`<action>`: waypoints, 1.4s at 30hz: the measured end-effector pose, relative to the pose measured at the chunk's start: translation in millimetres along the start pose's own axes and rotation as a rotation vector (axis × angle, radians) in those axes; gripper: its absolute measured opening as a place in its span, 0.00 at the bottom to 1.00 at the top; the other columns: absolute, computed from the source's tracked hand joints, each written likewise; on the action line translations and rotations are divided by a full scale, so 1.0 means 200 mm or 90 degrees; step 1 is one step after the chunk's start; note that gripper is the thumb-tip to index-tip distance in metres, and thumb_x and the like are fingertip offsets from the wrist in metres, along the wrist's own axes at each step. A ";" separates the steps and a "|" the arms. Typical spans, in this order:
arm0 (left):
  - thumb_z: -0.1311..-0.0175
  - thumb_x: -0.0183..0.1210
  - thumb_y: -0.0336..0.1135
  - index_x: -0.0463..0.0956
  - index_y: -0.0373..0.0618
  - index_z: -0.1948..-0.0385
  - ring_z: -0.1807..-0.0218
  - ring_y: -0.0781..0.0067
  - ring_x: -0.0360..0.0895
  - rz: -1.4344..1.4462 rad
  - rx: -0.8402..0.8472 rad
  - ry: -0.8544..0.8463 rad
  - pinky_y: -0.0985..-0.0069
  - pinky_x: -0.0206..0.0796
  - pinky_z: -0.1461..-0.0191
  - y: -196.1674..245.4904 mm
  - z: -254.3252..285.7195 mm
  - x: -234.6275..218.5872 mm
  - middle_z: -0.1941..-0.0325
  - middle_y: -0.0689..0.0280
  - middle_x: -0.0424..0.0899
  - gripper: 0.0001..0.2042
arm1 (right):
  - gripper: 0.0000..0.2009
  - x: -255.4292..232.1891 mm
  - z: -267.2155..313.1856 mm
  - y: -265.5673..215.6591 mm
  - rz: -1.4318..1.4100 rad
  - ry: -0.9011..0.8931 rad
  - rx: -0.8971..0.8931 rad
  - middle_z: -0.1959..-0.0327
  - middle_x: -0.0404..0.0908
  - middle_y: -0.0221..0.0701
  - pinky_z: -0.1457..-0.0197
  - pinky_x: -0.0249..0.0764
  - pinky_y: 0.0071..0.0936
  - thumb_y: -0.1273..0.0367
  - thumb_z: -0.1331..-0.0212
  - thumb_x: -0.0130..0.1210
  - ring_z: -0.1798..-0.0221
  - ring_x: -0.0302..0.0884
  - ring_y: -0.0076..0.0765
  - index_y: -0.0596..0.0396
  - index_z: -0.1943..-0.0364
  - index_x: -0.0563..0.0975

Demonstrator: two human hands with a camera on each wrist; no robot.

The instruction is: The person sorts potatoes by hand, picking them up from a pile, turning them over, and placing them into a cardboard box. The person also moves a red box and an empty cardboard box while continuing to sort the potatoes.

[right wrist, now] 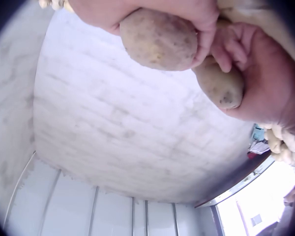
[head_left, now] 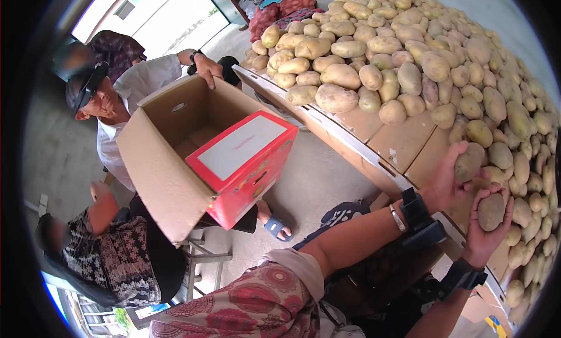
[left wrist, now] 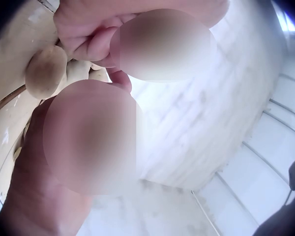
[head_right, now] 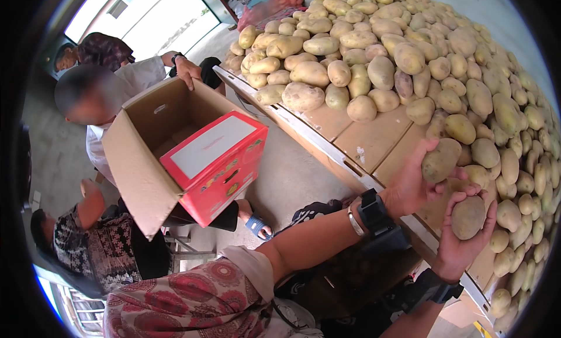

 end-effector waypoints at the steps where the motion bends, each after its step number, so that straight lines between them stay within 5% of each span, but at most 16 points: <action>1: 0.44 0.41 0.62 0.70 0.54 0.62 0.82 0.82 0.62 -0.014 0.003 -0.006 0.85 0.51 0.81 -0.01 0.00 0.01 0.68 0.63 0.79 0.23 | 0.11 -0.03 0.00 -0.02 0.000 0.004 -0.004 0.58 0.70 0.39 0.46 0.66 0.36 0.66 0.40 0.45 0.53 0.67 0.39 0.62 0.61 0.69; 9: 0.43 0.41 0.60 0.70 0.55 0.65 0.81 0.82 0.62 0.020 -0.015 0.052 0.86 0.51 0.79 -0.05 -0.01 -0.08 0.70 0.65 0.79 0.21 | 0.14 -0.15 -0.02 -0.12 0.010 0.082 -0.053 0.51 0.69 0.45 0.41 0.64 0.41 0.67 0.39 0.44 0.46 0.66 0.44 0.65 0.55 0.68; 20: 0.42 0.41 0.55 0.70 0.53 0.66 0.76 0.81 0.66 -0.063 -0.027 0.041 0.82 0.56 0.75 -0.15 -0.06 -0.11 0.74 0.70 0.76 0.17 | 0.13 -0.16 -0.03 -0.09 -0.070 0.007 0.027 0.51 0.69 0.46 0.41 0.64 0.41 0.69 0.39 0.44 0.46 0.65 0.44 0.66 0.57 0.69; 42: 0.41 0.37 0.53 0.67 0.54 0.54 0.65 0.86 0.68 -0.136 -0.056 0.027 0.84 0.57 0.68 -0.16 -0.02 -0.07 0.60 0.75 0.74 0.20 | 0.17 -0.19 -0.03 -0.12 0.003 0.065 -0.021 0.46 0.64 0.47 0.36 0.57 0.48 0.67 0.38 0.43 0.41 0.59 0.49 0.68 0.51 0.66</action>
Point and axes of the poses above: each hand's wrist, its own z-axis away from the middle knuckle, its own x-axis out of the palm, y = z × x, the point moved 9 cm from there along -z, towards the middle knuckle
